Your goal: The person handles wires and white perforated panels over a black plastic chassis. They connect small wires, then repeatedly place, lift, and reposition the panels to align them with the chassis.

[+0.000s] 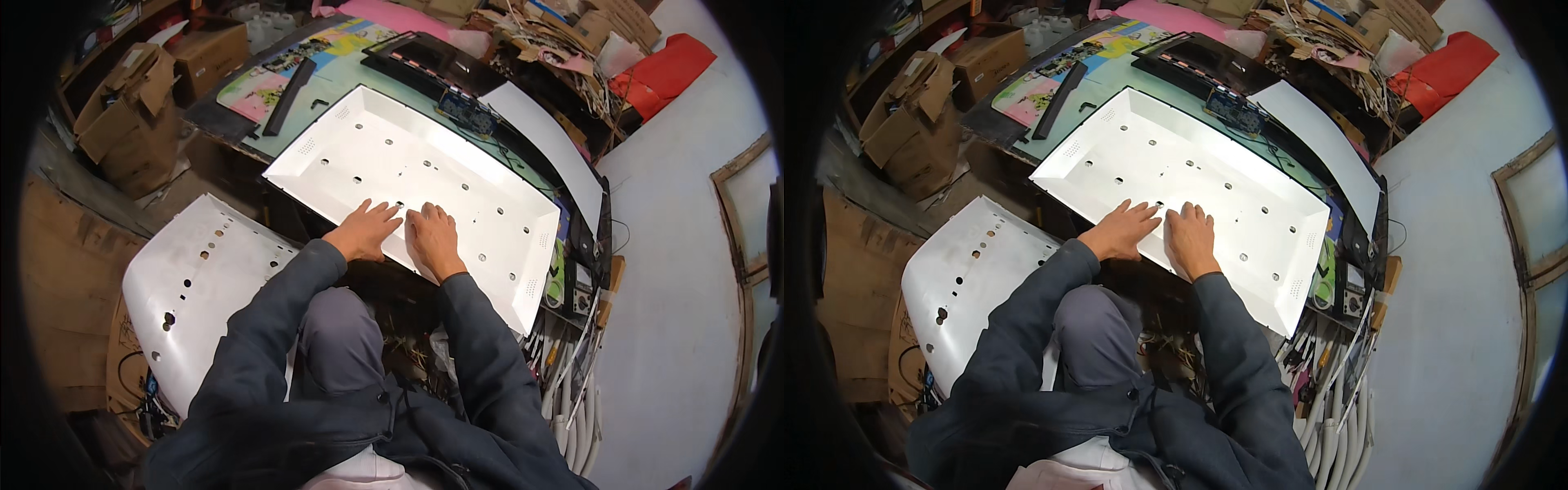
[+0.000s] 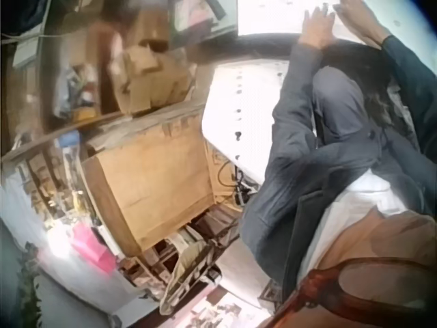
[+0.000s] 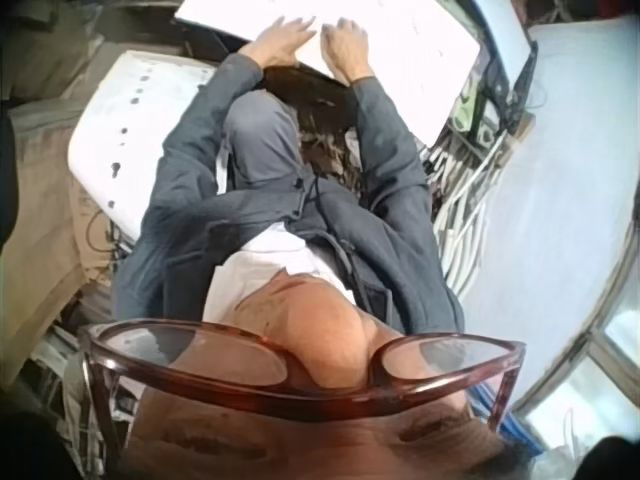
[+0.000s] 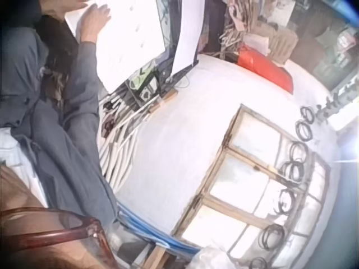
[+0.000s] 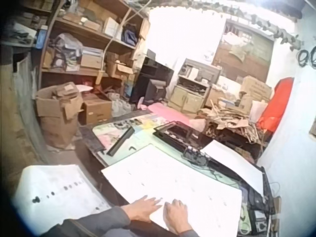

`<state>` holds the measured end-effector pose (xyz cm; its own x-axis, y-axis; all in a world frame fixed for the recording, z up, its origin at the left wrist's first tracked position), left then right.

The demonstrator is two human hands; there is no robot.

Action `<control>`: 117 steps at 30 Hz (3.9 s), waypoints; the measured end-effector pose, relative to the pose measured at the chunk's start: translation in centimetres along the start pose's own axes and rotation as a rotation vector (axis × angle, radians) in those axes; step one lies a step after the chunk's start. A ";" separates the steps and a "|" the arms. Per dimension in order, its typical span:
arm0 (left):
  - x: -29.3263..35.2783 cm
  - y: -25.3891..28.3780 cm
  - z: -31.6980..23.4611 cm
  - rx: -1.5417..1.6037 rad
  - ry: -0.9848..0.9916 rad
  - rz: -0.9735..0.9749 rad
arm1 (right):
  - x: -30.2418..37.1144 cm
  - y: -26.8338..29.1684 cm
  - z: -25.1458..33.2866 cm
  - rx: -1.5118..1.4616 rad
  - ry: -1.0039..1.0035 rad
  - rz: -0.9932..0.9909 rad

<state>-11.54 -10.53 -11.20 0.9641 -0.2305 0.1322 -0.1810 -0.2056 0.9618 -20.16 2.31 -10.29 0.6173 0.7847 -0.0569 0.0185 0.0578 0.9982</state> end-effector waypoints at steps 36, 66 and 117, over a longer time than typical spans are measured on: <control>11.2 -6.1 18.8 1.851 0.501 -1.067 | 0.4 -0.3 1.9 0.127 0.010 -0.034; 12.3 -5.8 20.9 1.809 0.531 -1.156 | 2.6 1.0 7.9 0.007 0.364 0.009; 12.2 -5.4 20.4 1.852 0.471 -1.041 | 4.0 1.1 7.3 -0.053 0.275 0.082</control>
<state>-2.76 -31.60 -19.71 0.7249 0.6673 0.1710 0.6430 -0.5664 -0.5154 -11.88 1.00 -9.24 0.3781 0.9257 0.0129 -0.0682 0.0140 0.9976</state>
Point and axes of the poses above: each hand's wrist, its own x-axis away from the middle knuckle, its own y-axis out of the back of the hand, z = x × y, the point moved 5 cm from there along -x, towards the middle knuckle, and after that the axes turned 11 degrees about z, right-handed, at the moved point
